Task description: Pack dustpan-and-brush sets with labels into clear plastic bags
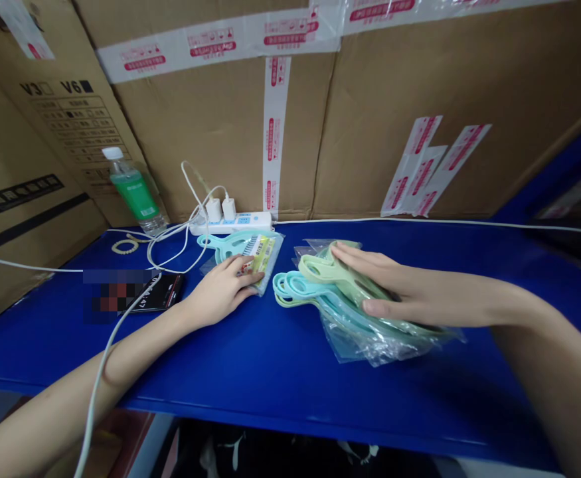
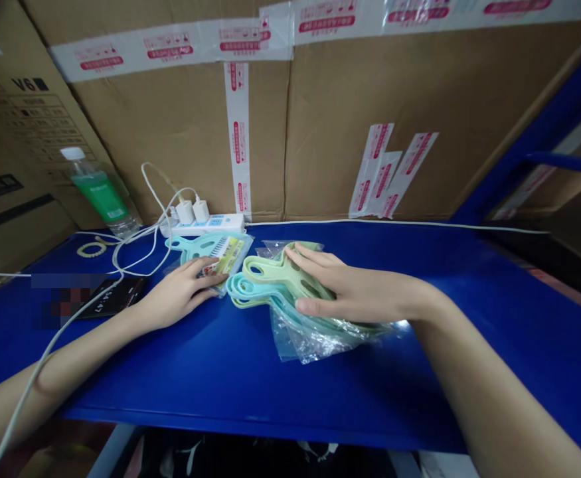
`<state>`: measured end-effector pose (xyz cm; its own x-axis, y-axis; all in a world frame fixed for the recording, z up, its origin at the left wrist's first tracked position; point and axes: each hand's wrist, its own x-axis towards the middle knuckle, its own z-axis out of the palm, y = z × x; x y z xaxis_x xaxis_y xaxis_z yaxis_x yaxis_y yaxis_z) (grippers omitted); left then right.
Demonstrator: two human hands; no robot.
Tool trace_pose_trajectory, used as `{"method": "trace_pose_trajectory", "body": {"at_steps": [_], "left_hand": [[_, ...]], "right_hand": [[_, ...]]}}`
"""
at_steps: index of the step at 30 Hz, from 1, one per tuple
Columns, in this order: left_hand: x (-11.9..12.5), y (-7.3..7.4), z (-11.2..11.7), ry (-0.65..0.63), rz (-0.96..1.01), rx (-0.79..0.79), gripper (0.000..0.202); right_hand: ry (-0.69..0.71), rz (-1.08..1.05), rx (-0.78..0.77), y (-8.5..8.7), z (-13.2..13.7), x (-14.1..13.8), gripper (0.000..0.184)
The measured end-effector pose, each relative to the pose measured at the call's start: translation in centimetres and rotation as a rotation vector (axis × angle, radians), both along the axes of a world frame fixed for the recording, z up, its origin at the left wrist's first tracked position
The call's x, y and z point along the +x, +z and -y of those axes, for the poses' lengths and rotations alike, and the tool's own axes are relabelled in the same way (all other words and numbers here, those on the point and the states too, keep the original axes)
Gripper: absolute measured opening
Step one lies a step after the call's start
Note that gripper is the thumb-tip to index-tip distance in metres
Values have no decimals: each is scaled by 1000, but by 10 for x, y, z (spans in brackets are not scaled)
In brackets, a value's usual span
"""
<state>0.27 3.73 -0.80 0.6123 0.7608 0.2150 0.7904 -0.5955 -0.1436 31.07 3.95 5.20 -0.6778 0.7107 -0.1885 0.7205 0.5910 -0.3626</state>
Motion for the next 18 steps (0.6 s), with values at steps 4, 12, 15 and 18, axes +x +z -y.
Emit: {"method": "trace_pose_trajectory", "body": {"at_steps": [4,12,15,18], "left_hand": [[0,1,1,12,39,10,27],[6,-3,3,29,-29,30,25],[4,-5,0,1,-18,20,25],[2,-8,-3,-35,16,26,25]], "right_hand": [[-19,30,-25,0,1,-2,91],[-41,61,-92,-7,1,-6,93],[-26,43,-81,-11,1,-7,90],[-22,29,-65,-12,2,-8,88]]}}
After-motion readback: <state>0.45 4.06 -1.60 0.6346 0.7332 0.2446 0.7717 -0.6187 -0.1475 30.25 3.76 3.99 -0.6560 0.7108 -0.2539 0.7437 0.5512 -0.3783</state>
